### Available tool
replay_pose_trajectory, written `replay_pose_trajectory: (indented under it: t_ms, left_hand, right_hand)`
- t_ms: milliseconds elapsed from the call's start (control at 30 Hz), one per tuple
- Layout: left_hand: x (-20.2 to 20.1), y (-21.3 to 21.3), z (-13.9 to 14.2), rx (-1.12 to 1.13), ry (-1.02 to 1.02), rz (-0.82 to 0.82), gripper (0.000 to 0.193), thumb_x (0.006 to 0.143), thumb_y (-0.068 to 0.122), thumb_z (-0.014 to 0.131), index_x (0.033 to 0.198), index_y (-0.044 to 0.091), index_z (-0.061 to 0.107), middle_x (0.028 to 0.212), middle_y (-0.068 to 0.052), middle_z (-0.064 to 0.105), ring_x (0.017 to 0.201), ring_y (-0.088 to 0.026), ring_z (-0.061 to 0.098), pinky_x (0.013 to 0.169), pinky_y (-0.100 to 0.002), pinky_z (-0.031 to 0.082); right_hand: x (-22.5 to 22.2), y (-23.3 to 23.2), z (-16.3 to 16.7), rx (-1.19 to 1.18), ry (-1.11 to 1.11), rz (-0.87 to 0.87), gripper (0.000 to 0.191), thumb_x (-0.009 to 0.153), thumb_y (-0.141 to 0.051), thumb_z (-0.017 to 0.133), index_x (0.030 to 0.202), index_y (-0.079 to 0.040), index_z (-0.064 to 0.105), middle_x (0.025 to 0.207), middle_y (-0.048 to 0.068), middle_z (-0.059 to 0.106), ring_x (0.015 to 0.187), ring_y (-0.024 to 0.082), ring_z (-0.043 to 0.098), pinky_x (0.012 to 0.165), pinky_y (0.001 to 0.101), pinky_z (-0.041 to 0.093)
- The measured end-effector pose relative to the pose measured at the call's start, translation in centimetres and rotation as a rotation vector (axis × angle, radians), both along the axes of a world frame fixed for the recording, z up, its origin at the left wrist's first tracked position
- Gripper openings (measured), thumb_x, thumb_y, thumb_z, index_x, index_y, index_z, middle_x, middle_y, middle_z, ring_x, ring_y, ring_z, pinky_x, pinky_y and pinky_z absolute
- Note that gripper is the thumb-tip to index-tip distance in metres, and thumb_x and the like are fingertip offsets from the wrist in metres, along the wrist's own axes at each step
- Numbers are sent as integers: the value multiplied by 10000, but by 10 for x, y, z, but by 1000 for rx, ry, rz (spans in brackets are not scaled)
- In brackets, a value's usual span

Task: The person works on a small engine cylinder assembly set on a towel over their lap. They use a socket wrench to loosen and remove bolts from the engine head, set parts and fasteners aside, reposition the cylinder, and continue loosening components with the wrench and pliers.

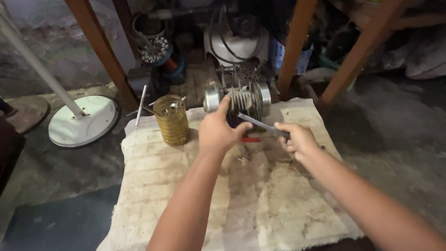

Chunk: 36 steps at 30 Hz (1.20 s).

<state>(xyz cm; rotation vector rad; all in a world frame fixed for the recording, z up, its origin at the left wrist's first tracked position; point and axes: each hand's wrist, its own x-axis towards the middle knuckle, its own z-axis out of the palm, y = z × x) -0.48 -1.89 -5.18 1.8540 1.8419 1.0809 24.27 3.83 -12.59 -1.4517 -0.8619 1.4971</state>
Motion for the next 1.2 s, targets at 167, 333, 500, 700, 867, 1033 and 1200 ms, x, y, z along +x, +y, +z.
replay_pose_trajectory:
  t_ms: [167,333,500,700,867,1033,1200]
  left_hand:
    - [14,-8,1,-105,62,30,1153,613,447,926,1578,155,366,1114,-189,755,1047,-393,702,889,-476,549]
    - [37,3,-9,132,73,148,1411,388,403,1062,1521,83,283,1560,-302,346,1345,-525,396,976,-528,459]
    - [47,10,-19,255,-196,172,1166,496,137,970,1500,97,379,1443,-180,531,1309,-418,502,1098,-466,439]
    - [26,26,-17,145,-341,61,1069,542,129,950,1476,97,431,1362,-155,633,1270,-351,592,1078,-404,480]
    - [28,37,-26,246,-276,67,1136,552,105,969,1511,72,363,1465,-202,508,1306,-404,501,1110,-426,414]
    - [32,38,-33,214,-271,69,1102,565,102,944,1508,84,374,1454,-172,531,1306,-399,504,1118,-427,420]
    - [30,36,-36,263,-278,36,1092,567,99,936,1510,87,385,1452,-164,542,1309,-400,515,1121,-431,430]
  right_hand:
    - [2,-7,-38,170,215,-215,124,821,-167,780,869,-99,688,675,59,642,468,71,443,399,210,258]
    - [1,-11,-41,378,62,-94,167,858,-170,822,876,-27,736,690,-8,630,517,64,494,427,222,314]
    - [-5,-21,-22,650,-436,-35,271,923,-244,808,937,26,787,708,-9,646,603,39,502,515,245,399]
    - [-6,-25,25,798,-631,153,285,933,-267,748,976,13,783,747,22,737,654,49,593,597,259,492]
    - [-4,-28,51,910,-734,237,308,934,-257,745,1027,36,760,853,79,779,748,81,678,692,287,537]
    - [0,-26,68,831,-882,343,262,929,-253,725,1029,-14,766,835,147,756,703,204,682,682,342,532]
    - [6,-18,85,966,-964,451,244,927,-243,710,1025,-22,749,882,186,730,753,316,695,706,376,536]
